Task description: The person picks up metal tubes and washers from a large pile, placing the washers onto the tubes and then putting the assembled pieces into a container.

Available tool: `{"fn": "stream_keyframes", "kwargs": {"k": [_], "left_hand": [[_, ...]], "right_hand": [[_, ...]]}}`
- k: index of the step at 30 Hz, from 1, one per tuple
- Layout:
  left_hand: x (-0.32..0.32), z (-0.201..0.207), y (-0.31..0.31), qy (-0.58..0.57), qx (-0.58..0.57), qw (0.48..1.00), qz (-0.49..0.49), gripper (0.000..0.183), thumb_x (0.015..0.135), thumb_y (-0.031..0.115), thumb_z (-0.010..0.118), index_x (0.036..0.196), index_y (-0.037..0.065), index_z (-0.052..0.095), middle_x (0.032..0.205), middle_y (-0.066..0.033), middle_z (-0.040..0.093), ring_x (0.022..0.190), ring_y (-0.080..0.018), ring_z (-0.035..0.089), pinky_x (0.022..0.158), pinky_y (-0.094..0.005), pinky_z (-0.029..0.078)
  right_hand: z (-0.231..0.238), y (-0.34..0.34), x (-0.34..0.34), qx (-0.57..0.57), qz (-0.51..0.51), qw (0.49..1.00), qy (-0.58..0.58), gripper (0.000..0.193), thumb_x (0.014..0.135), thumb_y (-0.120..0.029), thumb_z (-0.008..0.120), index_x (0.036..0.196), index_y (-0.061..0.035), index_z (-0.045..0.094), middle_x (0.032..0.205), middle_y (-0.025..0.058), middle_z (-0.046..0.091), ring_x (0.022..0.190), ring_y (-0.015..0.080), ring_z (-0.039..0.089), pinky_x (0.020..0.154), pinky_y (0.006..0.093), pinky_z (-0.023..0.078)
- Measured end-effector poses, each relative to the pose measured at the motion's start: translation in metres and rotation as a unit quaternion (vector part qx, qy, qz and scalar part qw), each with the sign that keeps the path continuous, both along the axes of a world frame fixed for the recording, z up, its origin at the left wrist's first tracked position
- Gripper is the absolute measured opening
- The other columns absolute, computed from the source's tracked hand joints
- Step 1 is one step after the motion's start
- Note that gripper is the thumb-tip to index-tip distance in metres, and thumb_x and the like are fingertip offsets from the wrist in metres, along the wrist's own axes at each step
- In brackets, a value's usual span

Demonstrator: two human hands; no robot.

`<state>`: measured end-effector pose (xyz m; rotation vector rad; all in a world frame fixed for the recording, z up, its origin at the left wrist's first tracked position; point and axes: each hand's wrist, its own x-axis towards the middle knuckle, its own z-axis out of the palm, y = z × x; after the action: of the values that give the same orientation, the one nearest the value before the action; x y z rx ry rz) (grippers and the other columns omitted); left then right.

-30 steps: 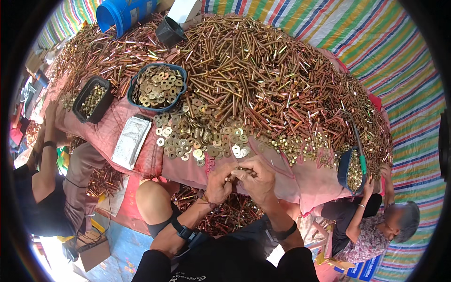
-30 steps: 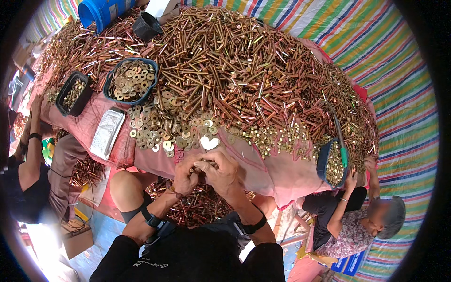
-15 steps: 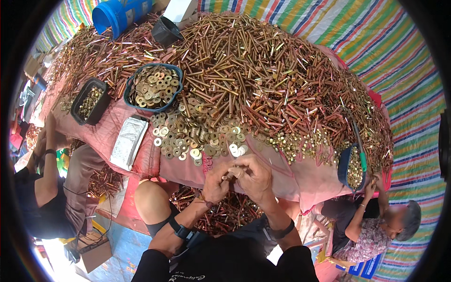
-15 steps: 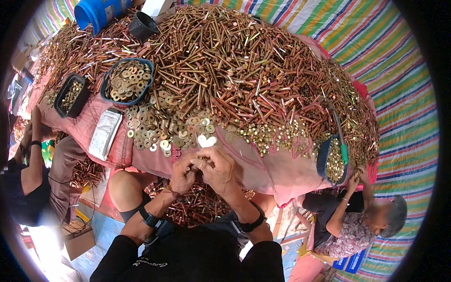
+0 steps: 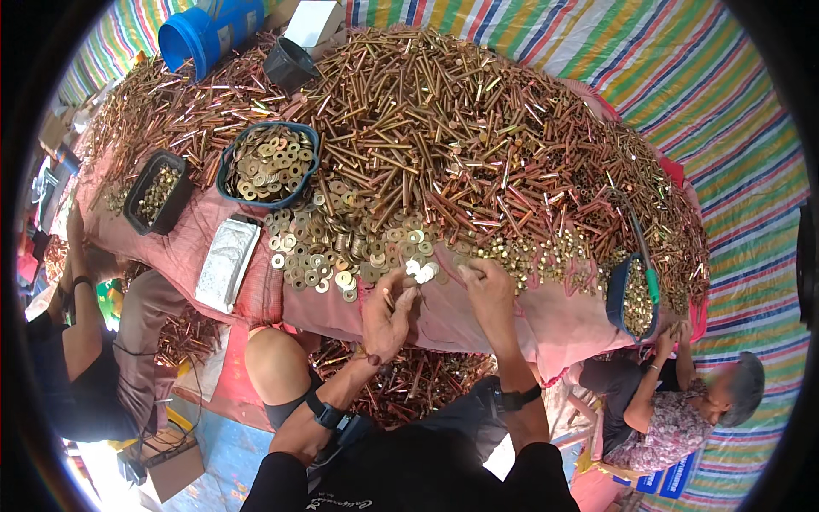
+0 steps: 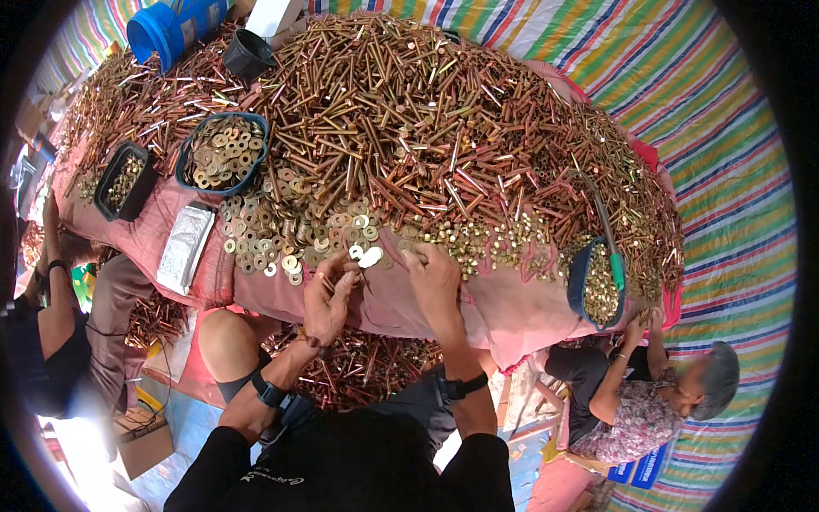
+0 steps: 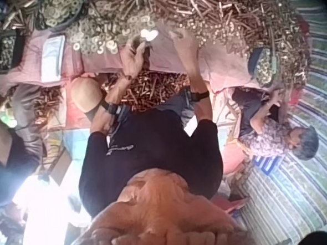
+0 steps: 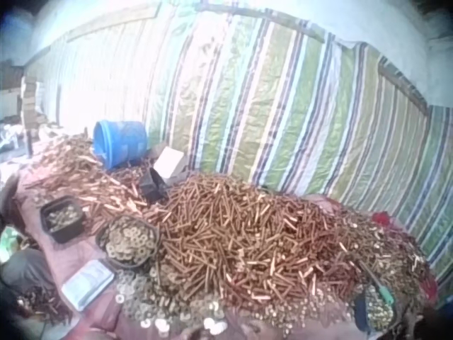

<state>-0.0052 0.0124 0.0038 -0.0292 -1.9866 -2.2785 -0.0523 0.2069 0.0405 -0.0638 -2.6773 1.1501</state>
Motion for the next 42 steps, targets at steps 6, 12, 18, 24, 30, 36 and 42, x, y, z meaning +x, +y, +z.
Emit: {"fn": "stream_keyframes", "kwargs": {"k": [6,12,18,24,30,36,42], "left_hand": [[0.008,0.009,-0.012,0.04,-0.101,0.994,0.002,0.038,0.099,0.004,0.056,0.137,0.001,0.053,0.106,-0.0184,0.07,0.093,-0.0259,0.069,0.082,-0.0343,0.054],[0.01,0.014,-0.01,0.083,-0.142,0.986,-0.001,0.022,0.101,0.0,0.055,0.122,0.0,0.063,0.096,-0.0091,0.069,0.083,-0.014,0.066,0.074,-0.0282,0.054],[0.009,0.007,-0.007,0.07,-0.137,0.988,-0.008,0.017,0.095,-0.004,0.06,0.111,0.001,0.063,0.081,-0.0056,0.067,0.069,-0.0153,0.063,0.066,-0.0294,0.051],[0.012,0.008,-0.008,0.089,-0.156,0.984,0.008,0.015,0.091,-0.003,0.064,0.105,0.003,0.064,0.087,-0.0138,0.065,0.075,-0.0313,0.066,0.069,-0.0345,0.052],[0.015,0.023,-0.001,0.048,-0.046,0.997,0.034,0.023,0.094,-0.006,0.06,0.116,0.001,0.062,0.096,-0.0126,0.07,0.083,-0.0213,0.07,0.075,-0.0314,0.054],[0.012,0.011,-0.005,0.07,-0.111,0.991,0.004,0.034,0.099,-0.002,0.058,0.133,0.003,0.059,0.107,-0.0109,0.074,0.099,-0.0168,0.071,0.087,-0.0282,0.055],[0.011,0.01,-0.002,0.09,-0.123,0.988,0.032,0.024,0.096,-0.001,0.063,0.12,0.0,0.064,0.1,-0.0151,0.072,0.09,-0.0265,0.072,0.08,-0.0332,0.055]], "right_hand": [[-0.009,0.002,-0.009,0.1,0.015,0.993,0.059,0.017,0.084,-0.017,0.077,0.09,-0.0019,0.072,0.083,0.0124,0.071,0.071,0.0256,0.067,0.064,0.0356,0.051],[0.024,-0.009,0.015,-0.296,0.039,0.948,-0.109,0.023,0.095,-0.024,0.073,0.092,-0.0018,0.068,0.077,0.0053,0.069,0.058,0.0098,0.062,0.049,0.0225,0.046],[0.039,-0.043,0.027,-0.432,0.139,0.864,-0.218,0.022,0.097,-0.025,0.071,0.096,-0.0032,0.065,0.07,0.0041,0.067,0.054,0.007,0.06,0.048,0.0195,0.045],[0.036,-0.055,0.031,-0.422,0.149,0.864,-0.232,0.022,0.099,-0.023,0.068,0.101,-0.0022,0.065,0.077,0.0051,0.069,0.054,0.007,0.06,0.048,0.0202,0.045],[0.023,-0.029,-0.01,0.108,0.11,0.975,0.161,0.026,0.091,-0.008,0.067,0.117,-0.006,0.065,0.089,0.0156,0.064,0.069,0.0288,0.065,0.06,0.0402,0.05],[0.014,-0.013,-0.048,0.271,0.157,0.943,0.113,0.025,0.088,-0.002,0.058,0.111,-0.0094,0.066,0.086,0.0184,0.051,0.072,0.0398,0.061,0.058,0.0522,0.043],[0.009,-0.011,-0.05,0.218,0.134,0.952,0.165,0.02,0.088,-0.007,0.064,0.108,-0.0067,0.065,0.093,0.0171,0.057,0.069,0.0341,0.065,0.059,0.0422,0.05]]}}
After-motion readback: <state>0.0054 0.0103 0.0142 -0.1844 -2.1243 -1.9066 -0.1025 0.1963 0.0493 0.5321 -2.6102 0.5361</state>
